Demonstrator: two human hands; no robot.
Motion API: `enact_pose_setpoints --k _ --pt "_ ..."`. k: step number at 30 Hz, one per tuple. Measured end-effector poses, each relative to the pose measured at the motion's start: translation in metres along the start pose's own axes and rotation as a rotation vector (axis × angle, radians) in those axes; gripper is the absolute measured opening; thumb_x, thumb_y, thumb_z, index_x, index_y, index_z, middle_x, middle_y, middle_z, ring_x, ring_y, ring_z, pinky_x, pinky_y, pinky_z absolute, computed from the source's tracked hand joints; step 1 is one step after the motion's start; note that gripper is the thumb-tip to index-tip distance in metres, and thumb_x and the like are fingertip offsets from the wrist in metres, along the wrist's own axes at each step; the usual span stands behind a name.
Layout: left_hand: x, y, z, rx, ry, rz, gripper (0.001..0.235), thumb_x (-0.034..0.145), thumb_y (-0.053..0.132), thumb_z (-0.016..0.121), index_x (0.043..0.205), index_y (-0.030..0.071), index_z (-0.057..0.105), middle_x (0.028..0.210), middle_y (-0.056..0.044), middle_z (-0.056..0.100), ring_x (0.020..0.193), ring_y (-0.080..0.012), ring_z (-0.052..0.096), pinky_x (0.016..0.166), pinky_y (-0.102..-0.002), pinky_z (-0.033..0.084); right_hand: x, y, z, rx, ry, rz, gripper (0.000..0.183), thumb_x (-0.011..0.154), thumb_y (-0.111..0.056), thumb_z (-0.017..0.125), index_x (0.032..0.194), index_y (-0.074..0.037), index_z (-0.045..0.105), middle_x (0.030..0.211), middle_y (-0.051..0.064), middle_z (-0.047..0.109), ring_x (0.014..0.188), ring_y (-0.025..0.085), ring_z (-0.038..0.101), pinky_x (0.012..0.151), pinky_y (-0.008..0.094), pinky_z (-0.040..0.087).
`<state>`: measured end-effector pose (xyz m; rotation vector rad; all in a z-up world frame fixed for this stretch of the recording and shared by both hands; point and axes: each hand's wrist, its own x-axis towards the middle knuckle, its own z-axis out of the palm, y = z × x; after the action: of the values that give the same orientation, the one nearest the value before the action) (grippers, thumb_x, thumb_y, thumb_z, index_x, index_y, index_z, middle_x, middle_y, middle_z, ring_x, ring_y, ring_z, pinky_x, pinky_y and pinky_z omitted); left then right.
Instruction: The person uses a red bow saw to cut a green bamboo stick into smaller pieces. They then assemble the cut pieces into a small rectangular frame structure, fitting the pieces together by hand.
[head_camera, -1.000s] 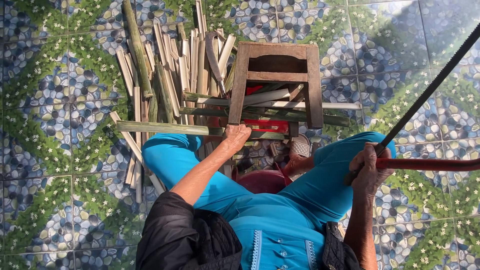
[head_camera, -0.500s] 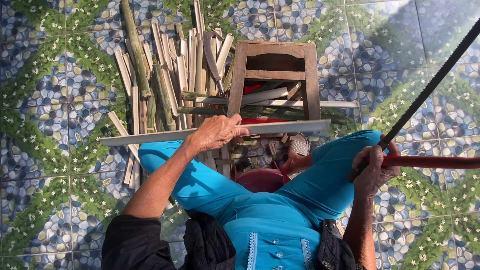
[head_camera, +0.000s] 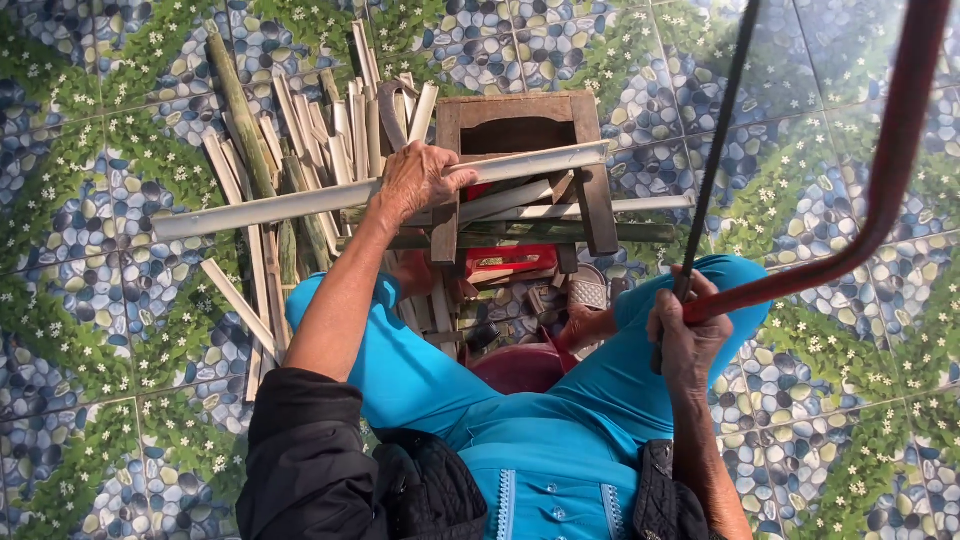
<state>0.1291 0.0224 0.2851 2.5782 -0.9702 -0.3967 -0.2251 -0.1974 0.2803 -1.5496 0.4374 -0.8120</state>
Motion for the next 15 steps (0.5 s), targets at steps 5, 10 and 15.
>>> enact_pose_setpoints --k 5,10,15 --pt "0.011 -0.017 0.003 0.003 0.023 0.122 0.016 0.091 0.04 0.069 0.097 0.024 0.072 0.085 -0.008 0.073 0.092 -0.0369 0.072 0.082 -0.051 0.056 -0.012 0.031 0.008 -0.061 0.002 0.035 0.032 0.095 0.0 0.064 0.126 0.005 0.061 0.049 0.012 0.056 0.038 0.015 0.054 0.043 0.023 0.042" --pt "0.003 -0.017 -0.013 0.074 0.168 0.236 0.02 0.099 0.03 0.061 0.117 0.035 0.065 0.083 -0.009 0.07 0.086 -0.0375 0.072 0.075 -0.053 0.057 -0.011 0.039 0.011 -0.191 0.037 0.057 0.035 0.092 -0.004 0.071 0.126 0.002 0.066 0.054 0.014 0.059 0.045 0.018 0.059 0.049 0.027 0.047" --pt "0.014 -0.046 0.014 0.323 0.296 0.262 0.042 0.103 0.041 0.053 0.144 0.046 0.05 0.087 -0.007 0.052 0.088 -0.0326 0.058 0.07 -0.046 0.051 -0.013 0.046 0.014 -0.318 0.051 0.071 0.035 0.092 -0.009 0.074 0.127 -0.005 0.069 0.068 0.016 0.066 0.055 0.023 0.064 0.06 0.034 0.052"
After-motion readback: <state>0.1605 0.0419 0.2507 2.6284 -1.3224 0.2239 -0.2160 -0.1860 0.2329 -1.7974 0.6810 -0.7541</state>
